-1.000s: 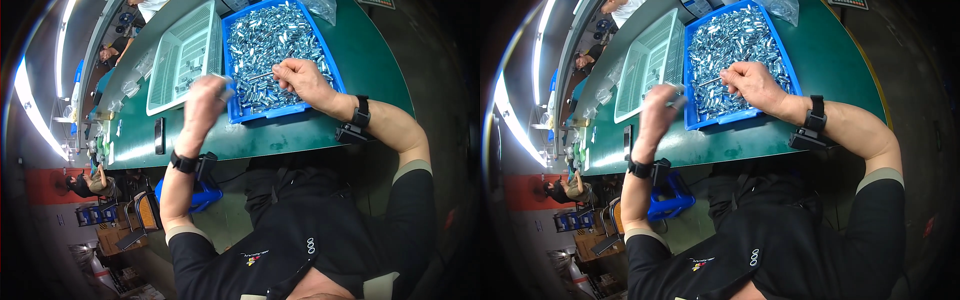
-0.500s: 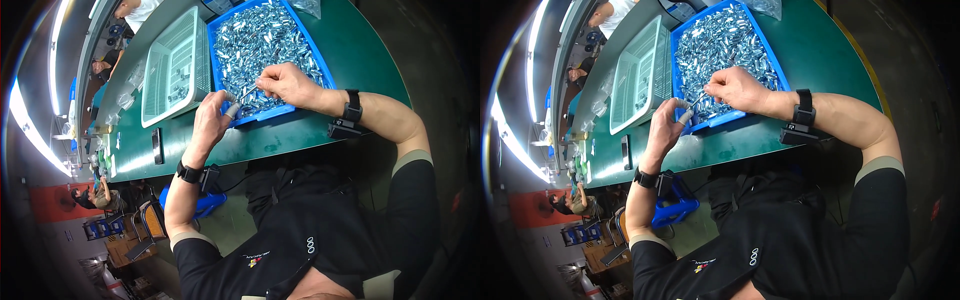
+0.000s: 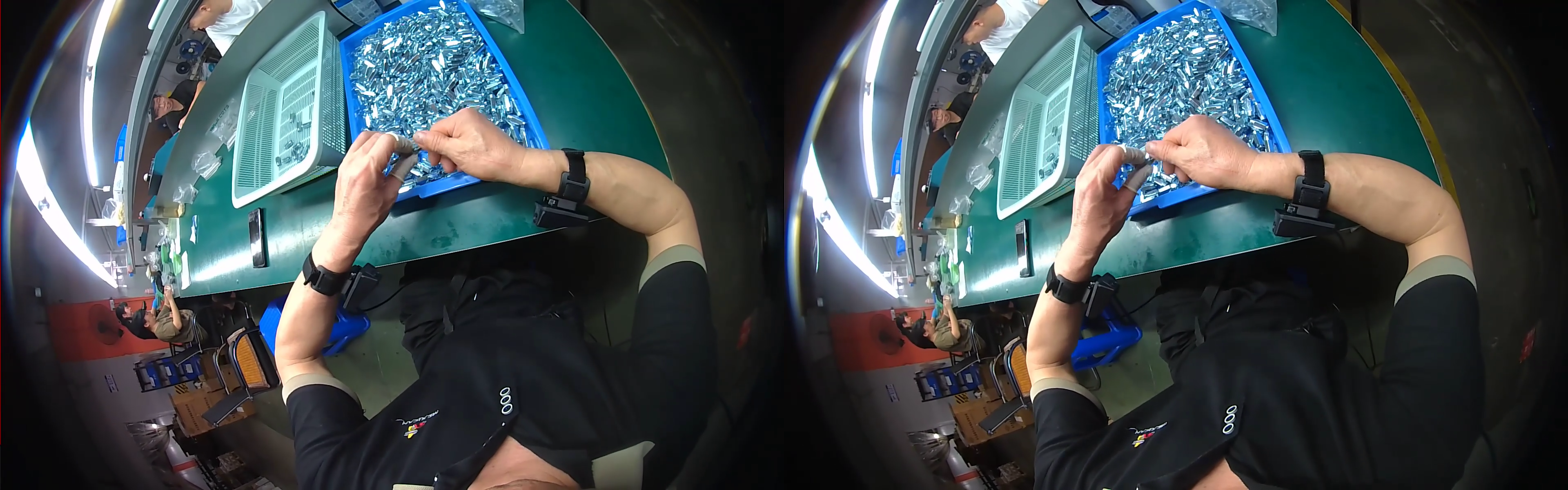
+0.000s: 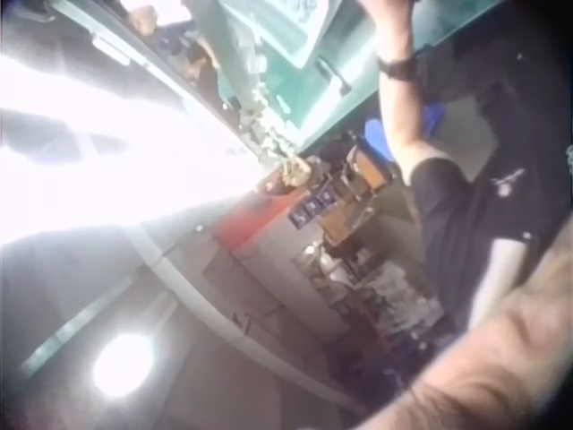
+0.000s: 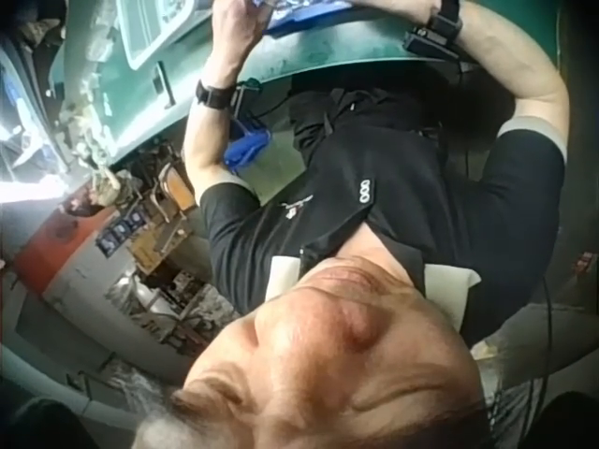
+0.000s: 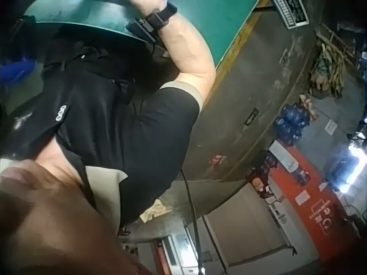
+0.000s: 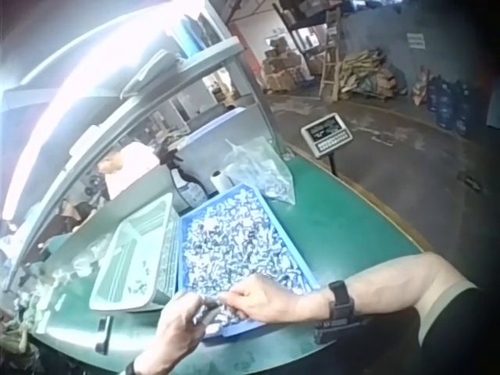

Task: The person picks up a metal rod and a small metal component from a blue tray, slides the component onto the rod, and places the assembly into a white basket, repeating the process.

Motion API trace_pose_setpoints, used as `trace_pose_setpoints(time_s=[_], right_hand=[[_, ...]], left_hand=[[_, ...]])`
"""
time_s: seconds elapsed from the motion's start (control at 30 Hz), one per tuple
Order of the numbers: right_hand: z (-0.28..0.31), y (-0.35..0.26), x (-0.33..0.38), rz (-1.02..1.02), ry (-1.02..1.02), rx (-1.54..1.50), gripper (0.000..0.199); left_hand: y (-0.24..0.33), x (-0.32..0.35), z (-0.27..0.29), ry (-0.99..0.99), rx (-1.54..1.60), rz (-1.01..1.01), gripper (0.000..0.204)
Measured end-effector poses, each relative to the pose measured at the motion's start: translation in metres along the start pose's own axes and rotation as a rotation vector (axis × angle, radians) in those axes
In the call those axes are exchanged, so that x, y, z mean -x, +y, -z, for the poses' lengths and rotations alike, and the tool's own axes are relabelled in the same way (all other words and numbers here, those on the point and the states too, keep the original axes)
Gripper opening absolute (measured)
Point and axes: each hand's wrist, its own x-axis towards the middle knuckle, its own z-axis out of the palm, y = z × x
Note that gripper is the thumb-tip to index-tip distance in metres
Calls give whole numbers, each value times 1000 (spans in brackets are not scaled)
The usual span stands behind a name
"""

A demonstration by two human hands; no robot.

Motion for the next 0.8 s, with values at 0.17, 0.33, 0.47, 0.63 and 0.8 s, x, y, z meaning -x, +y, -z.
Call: trace_pose_setpoints(time_s=[0.17,0.33,0.47,0.63,0.8], right_hand=[[2,0,-1,-16,-36,-6,49],[1,-1,1,-11,124,-160,46],[2,-2,-1,-55,123,-205,46],[4,-2,0,-54,122,-170,44],[1,-5,-1,-86,83,-207,43]], left_hand=[[2,0,-2,2,-17,-45,20],[-17,2,28,48,-222,-67,18],[-57,5,73,205,-545,49,22],[-45,6,48,-58,-401,108,24],[-51,21,-3,-293,-449,16,20]])
